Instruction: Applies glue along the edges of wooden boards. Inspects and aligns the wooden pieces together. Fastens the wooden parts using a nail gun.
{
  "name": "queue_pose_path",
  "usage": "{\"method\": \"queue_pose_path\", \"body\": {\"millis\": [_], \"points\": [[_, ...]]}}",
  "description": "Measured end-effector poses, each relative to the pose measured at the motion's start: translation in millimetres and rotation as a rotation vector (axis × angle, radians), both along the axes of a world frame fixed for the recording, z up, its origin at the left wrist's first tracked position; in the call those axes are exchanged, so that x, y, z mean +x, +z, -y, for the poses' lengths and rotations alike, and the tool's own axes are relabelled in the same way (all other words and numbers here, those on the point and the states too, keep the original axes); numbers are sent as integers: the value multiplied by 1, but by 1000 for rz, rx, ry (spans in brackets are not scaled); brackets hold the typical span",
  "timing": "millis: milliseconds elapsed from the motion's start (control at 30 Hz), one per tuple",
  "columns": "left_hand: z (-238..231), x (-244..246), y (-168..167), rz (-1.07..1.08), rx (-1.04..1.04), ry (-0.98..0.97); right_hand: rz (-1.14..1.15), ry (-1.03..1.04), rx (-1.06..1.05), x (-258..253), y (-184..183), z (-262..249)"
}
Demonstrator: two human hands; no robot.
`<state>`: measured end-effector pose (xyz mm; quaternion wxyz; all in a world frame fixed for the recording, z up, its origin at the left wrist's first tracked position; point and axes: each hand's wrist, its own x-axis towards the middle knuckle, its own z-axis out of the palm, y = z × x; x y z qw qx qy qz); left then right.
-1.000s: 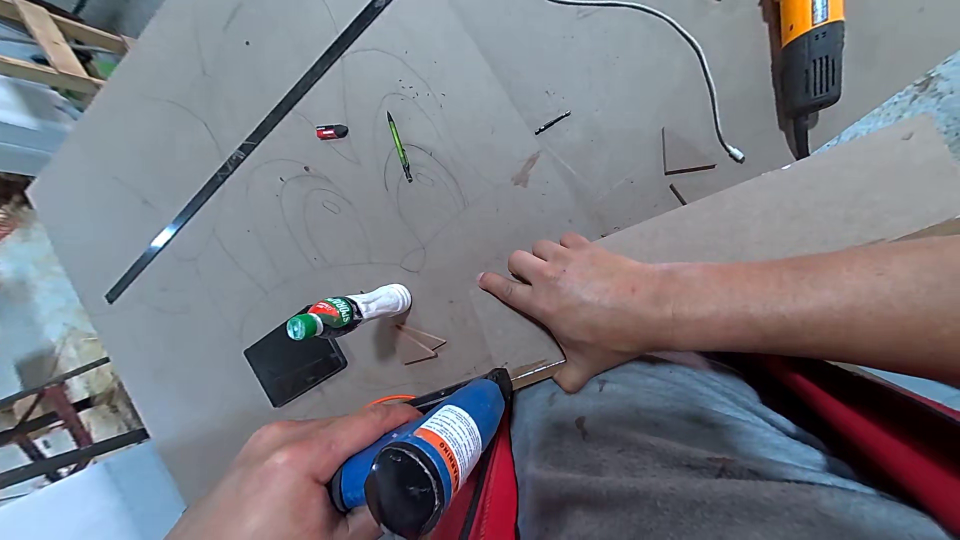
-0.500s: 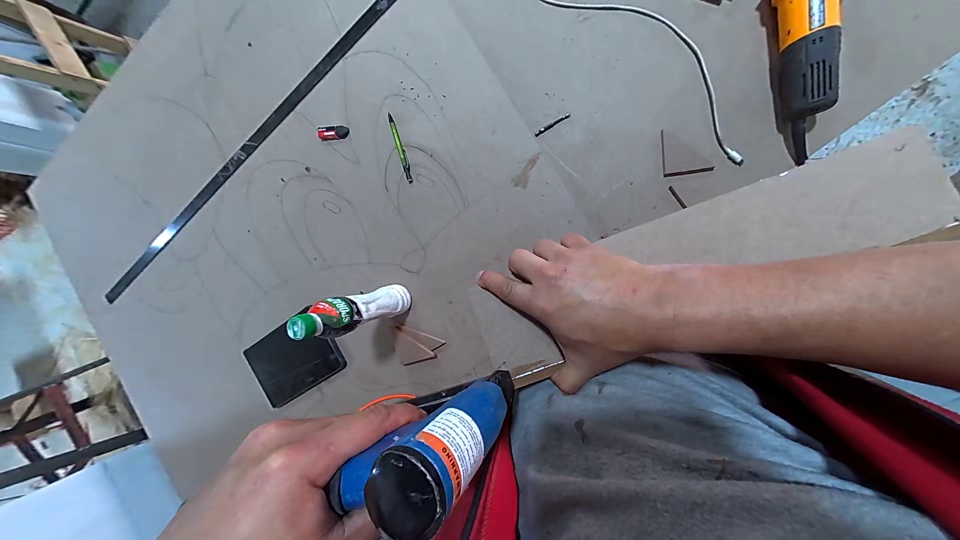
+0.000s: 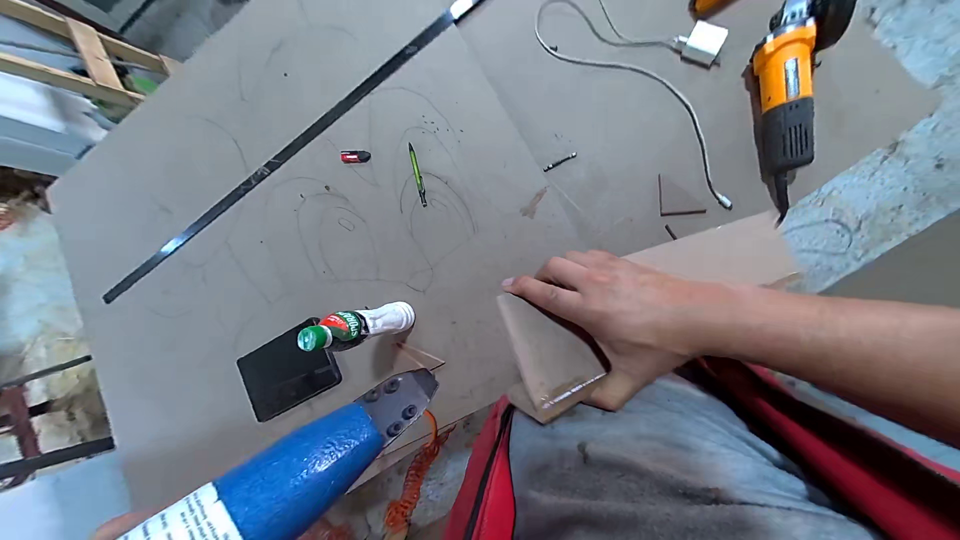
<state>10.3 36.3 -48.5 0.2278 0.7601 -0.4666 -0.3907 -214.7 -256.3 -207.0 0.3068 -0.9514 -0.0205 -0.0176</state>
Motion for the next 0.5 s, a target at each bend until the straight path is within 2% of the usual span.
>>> {"method": "queue_pose_path", "body": {"millis": [33, 67, 100, 167, 233, 300, 500], "points": [[-32, 5, -17, -79, -209, 150, 66, -6, 34, -4, 3, 5], [-45, 0, -28, -122, -274, 269, 124, -10, 59, -8, 6, 8], [-53, -3, -38, -178, -286, 291, 178, -8, 79, -10, 9, 8], [-53, -7, -53, -237, -307, 185, 206, 22, 98, -14, 12, 6], [-32, -8, -55, -139, -318, -51, 217, 45, 109, -15, 12, 2], [-14, -14, -49, -103, -334, -199, 228, 48, 115, -16, 10, 0], [-6, -21, -55, -124, -331, -282, 234, 18, 104, -20, 12, -4]]}}
